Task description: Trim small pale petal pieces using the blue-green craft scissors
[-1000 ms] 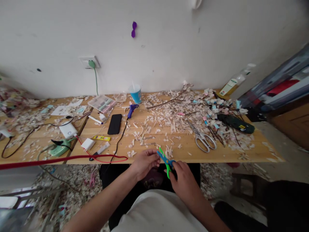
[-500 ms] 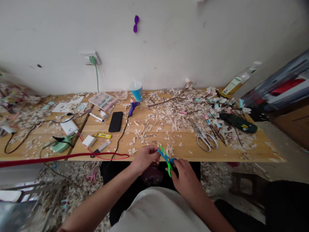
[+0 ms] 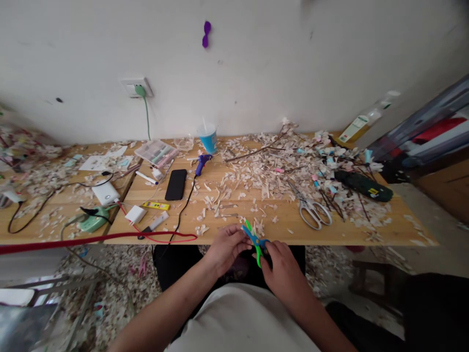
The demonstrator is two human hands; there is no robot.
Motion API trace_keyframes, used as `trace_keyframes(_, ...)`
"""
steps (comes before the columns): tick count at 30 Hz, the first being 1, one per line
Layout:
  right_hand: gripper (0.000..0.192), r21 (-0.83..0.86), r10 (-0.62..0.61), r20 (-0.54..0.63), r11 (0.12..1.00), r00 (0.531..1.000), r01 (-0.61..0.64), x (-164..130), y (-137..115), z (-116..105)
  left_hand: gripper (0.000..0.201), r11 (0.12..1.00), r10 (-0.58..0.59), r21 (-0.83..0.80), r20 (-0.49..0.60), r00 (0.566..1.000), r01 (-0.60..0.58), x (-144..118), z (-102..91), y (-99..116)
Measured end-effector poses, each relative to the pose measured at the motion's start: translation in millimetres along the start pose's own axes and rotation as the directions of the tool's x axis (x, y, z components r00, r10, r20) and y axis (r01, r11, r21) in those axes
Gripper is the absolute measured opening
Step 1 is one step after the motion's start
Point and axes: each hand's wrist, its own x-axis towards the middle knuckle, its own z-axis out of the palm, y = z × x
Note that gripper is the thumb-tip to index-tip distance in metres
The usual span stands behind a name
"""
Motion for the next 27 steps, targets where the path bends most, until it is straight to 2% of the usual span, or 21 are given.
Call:
trace_keyframes(6, 0.017, -0.007, -0.006, 0.002, 1.0, 1.0, 0.006, 0, 1, -2, 0.031, 0.998, 0.067, 0.012, -0.003, 0.998, -0.067, 1, 0.7, -1)
trace_keyframes(13, 0.015, 0.007, -0.019, 0.018, 1.0, 1.0, 0.019, 1, -1, -7, 0.032, 0.947, 0.158, 0.277, 0.039, 0.987, -0.162, 3, -5.3, 7)
trace_keyframes(27, 0.01, 0.006, -0.004, 0.054, 1.0, 0.999, 0.004, 1, -3, -11, 0.029, 0.849, 0.137, 0.489, 0.162, 0.977, -0.2, 3, -9.5, 24)
